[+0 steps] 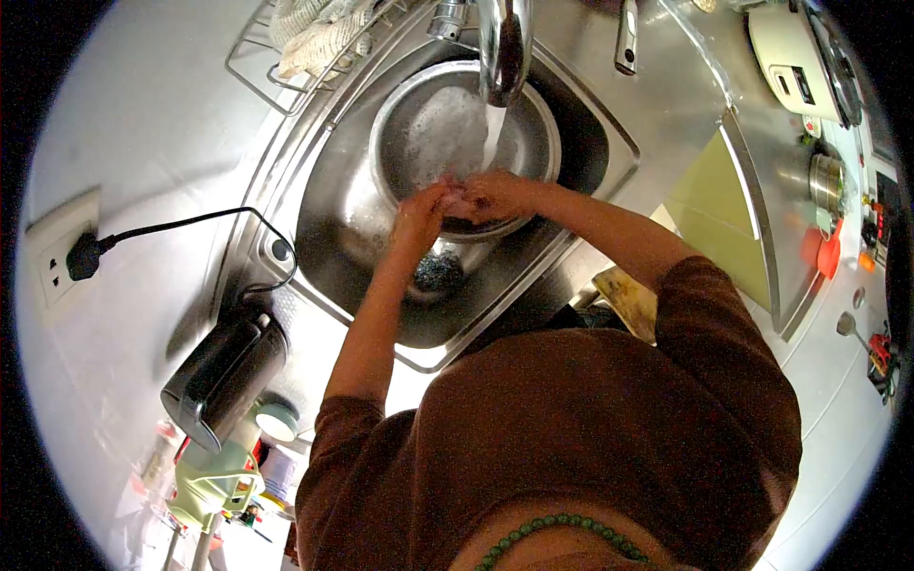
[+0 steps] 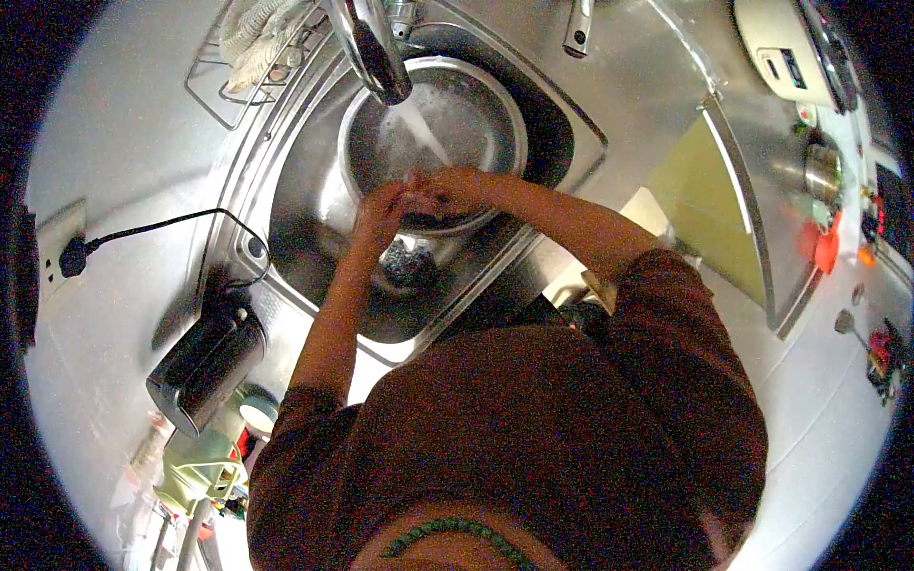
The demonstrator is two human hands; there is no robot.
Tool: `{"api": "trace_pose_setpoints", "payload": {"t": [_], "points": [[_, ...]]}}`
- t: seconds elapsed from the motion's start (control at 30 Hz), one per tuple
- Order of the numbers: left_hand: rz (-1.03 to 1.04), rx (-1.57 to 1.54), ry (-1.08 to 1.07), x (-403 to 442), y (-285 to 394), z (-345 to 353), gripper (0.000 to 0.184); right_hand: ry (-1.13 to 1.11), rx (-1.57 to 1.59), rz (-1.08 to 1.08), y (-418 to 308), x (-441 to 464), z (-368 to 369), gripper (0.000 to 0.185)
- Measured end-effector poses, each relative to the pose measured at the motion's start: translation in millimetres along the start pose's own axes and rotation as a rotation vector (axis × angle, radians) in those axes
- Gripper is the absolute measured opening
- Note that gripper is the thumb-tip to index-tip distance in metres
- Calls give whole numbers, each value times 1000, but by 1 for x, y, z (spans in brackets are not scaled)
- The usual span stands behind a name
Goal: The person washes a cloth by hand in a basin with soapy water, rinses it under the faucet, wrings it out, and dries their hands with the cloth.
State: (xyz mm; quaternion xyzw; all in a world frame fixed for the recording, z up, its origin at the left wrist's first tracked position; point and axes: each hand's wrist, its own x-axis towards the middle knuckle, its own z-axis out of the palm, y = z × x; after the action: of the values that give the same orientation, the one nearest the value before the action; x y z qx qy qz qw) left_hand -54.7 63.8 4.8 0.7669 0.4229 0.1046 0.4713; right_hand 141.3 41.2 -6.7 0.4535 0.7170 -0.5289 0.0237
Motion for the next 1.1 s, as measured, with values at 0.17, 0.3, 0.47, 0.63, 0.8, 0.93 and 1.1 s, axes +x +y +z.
{"api": "trace_pose_setpoints", "payload": {"t": [0.17,0.3,0.47,0.63,0.8,0.93,1.1], "points": [[92,180,100,-17,2,-30,22,411,19,-604,10,-31,5,40],[-61,-10,167,3,-4,-27,21,213,261,-16,10,-46,-2,40],[-53,27,271,61,-46,-8,33,571,411,295,77,8,-16,37],[-76,464,232,76,-48,32,54,873,106,278,92,43,-9,43],[103,868,211,61,-89,83,52,857,-730,146,101,63,45,53],[-20,865,34,69,-110,103,55,1021,-607,48,113,70,53,51],[-138,487,53,81,-122,103,57,761,-443,377,90,57,24,45]]}}
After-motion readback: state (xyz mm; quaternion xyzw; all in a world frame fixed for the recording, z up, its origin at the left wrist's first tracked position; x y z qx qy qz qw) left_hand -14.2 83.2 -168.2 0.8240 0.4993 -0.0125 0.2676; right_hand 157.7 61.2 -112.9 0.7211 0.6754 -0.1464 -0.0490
